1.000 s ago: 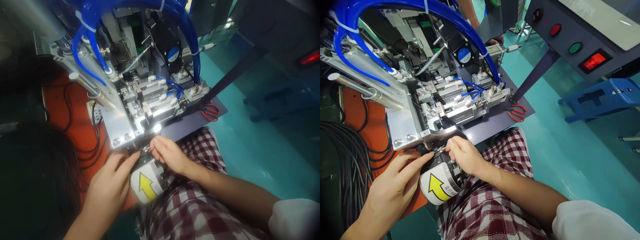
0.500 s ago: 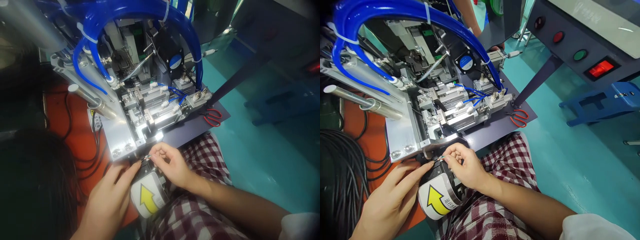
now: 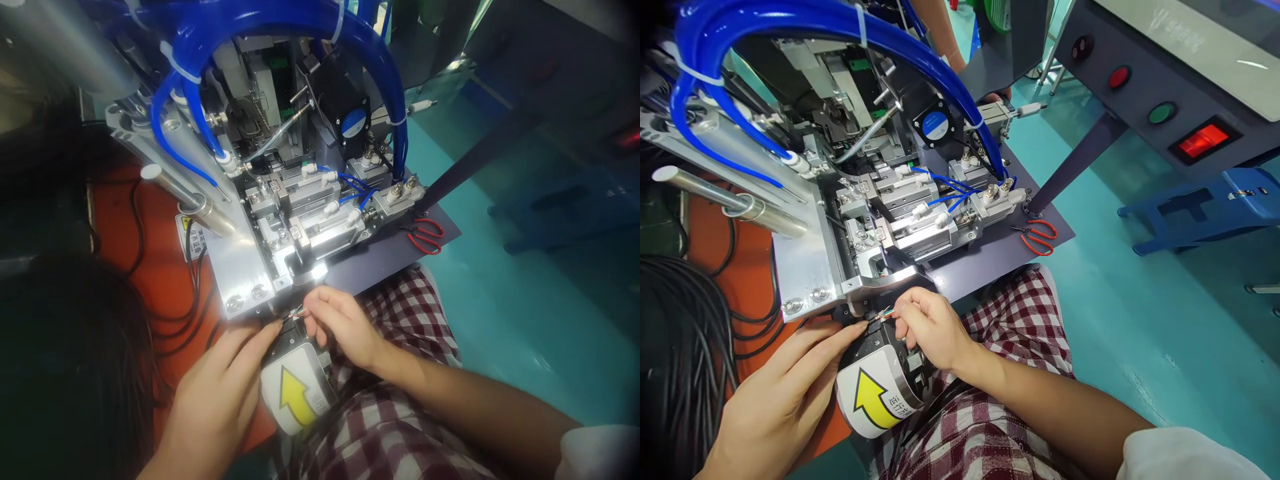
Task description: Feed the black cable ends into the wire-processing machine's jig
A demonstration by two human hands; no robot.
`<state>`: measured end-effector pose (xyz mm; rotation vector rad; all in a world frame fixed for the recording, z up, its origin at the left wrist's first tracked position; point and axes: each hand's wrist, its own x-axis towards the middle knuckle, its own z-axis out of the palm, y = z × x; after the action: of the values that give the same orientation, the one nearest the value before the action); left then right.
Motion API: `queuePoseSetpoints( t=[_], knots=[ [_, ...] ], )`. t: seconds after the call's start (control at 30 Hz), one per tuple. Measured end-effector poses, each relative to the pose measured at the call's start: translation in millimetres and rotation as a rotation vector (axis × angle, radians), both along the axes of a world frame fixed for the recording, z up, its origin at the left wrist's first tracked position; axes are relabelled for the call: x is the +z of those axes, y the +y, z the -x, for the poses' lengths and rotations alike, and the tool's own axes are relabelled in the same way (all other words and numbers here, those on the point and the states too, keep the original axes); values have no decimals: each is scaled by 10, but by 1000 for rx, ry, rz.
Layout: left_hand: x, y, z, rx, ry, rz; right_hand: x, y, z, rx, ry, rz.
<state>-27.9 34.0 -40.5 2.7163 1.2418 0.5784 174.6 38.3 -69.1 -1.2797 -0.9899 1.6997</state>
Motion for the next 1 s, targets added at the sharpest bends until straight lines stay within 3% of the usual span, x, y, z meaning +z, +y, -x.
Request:
queuePoseSetpoints(
  t=[0.3,0.57,0.7,0.83,1.0],
  knots=[
    [58,-21,33,57,10,135,20,4,44,-1,-327,-293],
    [98,16,22,-17,-21,8,82,25,-16,43,-375,-407],
    [78,-4,22,-13,-8,-1,75,24,-10,40,-427,-371],
    [64,3,3,-29,18,-46,23,24,-23,65,-290,-211],
    [77,20,-11,-35,8,-49,-18,10,18,6,-221,-177]
  ],
)
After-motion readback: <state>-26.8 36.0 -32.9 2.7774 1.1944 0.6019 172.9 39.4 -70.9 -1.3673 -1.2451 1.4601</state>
